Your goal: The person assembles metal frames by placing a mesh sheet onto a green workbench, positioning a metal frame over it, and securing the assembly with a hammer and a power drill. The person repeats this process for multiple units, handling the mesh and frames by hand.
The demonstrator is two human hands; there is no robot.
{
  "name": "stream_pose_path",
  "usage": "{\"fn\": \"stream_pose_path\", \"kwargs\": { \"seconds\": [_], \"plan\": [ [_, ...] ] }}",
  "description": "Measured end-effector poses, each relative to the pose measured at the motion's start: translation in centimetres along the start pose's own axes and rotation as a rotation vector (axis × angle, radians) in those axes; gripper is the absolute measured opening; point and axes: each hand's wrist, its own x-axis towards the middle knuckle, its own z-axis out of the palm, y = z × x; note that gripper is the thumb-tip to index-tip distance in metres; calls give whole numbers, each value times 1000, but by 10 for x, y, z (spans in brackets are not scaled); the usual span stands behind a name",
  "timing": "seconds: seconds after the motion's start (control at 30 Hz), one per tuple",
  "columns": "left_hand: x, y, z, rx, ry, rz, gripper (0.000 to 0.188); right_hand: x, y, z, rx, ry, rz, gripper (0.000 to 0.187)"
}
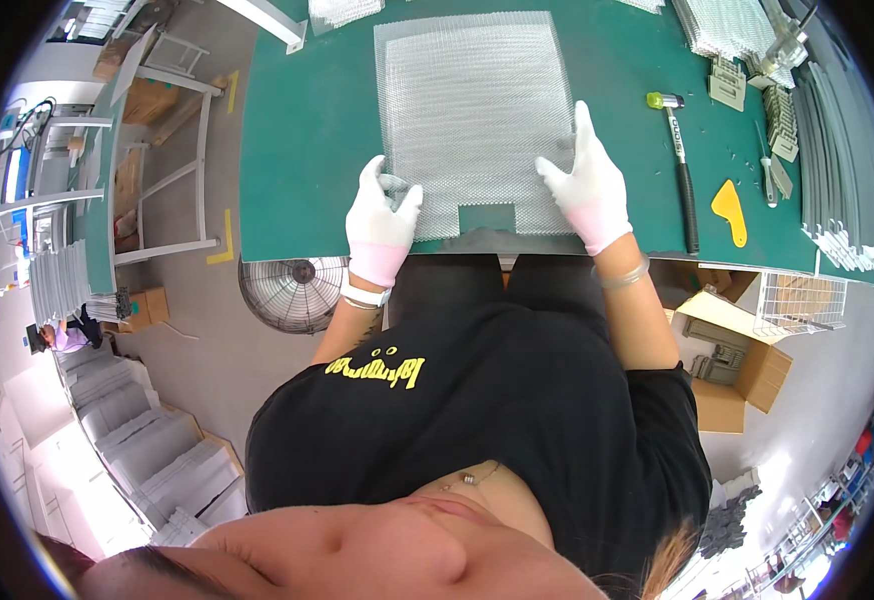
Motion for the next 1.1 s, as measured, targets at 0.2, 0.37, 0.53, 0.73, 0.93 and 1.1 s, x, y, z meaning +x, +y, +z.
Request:
{"fn": "stream_pose_path", "kwargs": {
  "seconds": [0.2,0.37,0.53,0.73,0.93,1.1],
  "plan": [
    [-2,-7,6,82,-46,-32,62,-1,6,13,-219,-53,-13,80],
    [1,-12,7,94,-58,-19,64,-2,12,13,-178,-33,-67,69],
    [2,-11,6,93,-79,-44,65,-2,9,11,-173,-58,-60,65],
    [3,-10,4,112,-97,-60,66,-2,6,10,-174,-104,-14,65],
    [7,-8,4,119,-125,-104,69,5,-3,0,-263,-231,93,65],
    [18,-12,-1,259,-101,-76,71,27,-2,-27,-355,-384,-8,59]
  ]
}}
